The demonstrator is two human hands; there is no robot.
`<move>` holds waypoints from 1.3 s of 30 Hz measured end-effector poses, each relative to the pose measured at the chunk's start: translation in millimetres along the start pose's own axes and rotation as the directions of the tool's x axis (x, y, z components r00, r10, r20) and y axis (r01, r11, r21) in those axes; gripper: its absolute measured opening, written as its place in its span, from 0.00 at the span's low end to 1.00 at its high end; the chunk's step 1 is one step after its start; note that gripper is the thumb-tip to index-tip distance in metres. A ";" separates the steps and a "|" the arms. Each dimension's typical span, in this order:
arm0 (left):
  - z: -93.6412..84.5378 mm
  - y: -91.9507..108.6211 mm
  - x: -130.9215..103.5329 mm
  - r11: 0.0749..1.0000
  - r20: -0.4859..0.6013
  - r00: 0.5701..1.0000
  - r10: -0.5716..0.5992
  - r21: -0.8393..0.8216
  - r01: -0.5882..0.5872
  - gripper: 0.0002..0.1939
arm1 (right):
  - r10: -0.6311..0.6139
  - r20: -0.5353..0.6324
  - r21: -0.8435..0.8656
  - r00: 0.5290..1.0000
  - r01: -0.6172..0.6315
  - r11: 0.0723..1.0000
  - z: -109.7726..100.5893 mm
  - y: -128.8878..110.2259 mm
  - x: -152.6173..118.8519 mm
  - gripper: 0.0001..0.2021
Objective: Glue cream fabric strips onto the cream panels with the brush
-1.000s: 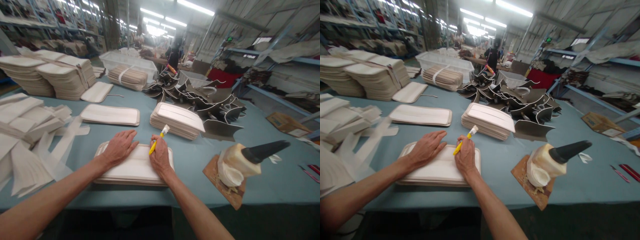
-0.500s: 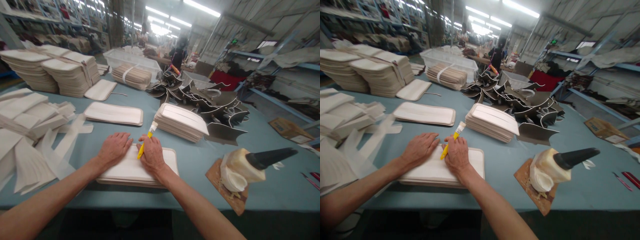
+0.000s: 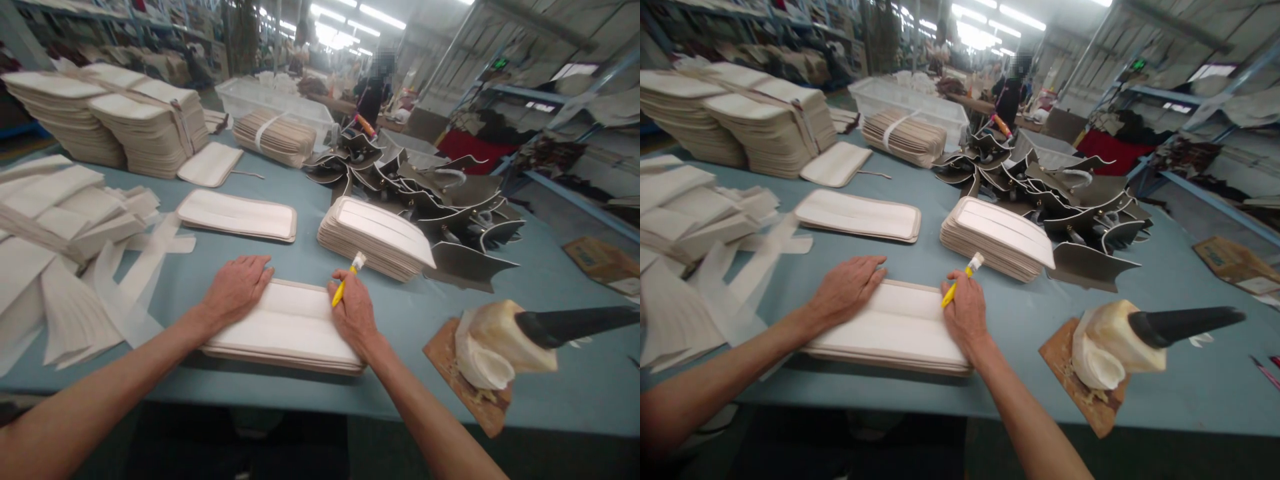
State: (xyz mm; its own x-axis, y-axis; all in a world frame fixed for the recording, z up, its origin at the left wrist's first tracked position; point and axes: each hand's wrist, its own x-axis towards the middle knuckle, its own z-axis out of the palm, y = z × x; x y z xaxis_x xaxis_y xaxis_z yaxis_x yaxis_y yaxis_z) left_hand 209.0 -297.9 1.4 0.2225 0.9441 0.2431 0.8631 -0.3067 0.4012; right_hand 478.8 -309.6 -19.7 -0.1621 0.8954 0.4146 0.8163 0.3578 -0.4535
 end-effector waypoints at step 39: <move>-5.1 103.2 -159.7 -0.063 0.478 0.620 -0.623 -0.820 0.569 0.30 | -0.282 -0.015 0.180 0.959 0.280 0.943 -42.8 3.4 -37.3 0.02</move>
State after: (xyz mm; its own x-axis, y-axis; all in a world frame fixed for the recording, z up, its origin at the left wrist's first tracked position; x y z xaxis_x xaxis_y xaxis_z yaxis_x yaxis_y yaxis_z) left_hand 260.2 -481.0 8.4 -0.1830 0.8336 -0.5212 -0.2996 0.4577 0.8371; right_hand 511.3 -353.1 -2.9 -0.3779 0.7540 0.5372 0.6246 0.6360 -0.4532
